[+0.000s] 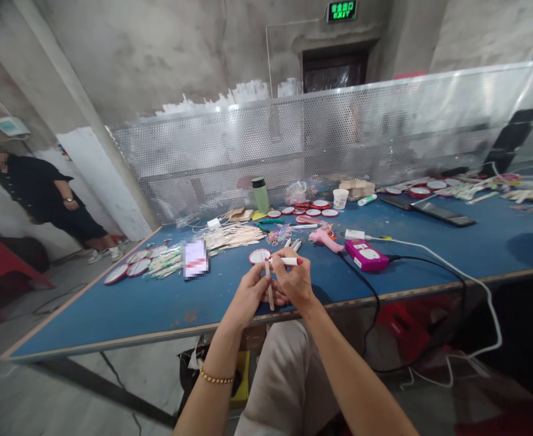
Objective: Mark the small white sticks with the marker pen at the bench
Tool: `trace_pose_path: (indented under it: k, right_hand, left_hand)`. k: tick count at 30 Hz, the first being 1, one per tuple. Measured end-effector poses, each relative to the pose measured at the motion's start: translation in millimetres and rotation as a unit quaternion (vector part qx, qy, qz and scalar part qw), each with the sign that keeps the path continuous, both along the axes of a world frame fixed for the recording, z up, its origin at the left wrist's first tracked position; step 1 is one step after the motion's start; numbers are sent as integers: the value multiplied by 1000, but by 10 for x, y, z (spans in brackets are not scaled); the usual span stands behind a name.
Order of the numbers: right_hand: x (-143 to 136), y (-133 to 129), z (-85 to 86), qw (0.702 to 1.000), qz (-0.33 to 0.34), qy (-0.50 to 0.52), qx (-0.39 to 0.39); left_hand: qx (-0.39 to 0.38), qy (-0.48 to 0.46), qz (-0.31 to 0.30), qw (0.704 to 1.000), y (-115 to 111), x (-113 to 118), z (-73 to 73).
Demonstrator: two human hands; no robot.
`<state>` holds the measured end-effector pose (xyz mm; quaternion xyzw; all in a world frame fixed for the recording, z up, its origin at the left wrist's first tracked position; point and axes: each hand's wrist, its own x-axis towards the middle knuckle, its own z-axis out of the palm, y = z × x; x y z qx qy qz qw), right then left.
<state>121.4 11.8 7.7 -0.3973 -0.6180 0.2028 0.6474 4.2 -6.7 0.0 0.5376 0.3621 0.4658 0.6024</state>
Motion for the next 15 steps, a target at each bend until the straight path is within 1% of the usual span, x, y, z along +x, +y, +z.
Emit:
trace_pose_path:
  k: [6,15]
  right_hand:
    - [-7,-11,-14,1000,24,8,-14]
    - [-14,-3,-6,1000,25,8,-15]
  left_hand:
    - [0,3,1,1000,1,6,2]
    - [1,6,6,1000,12,0,-9]
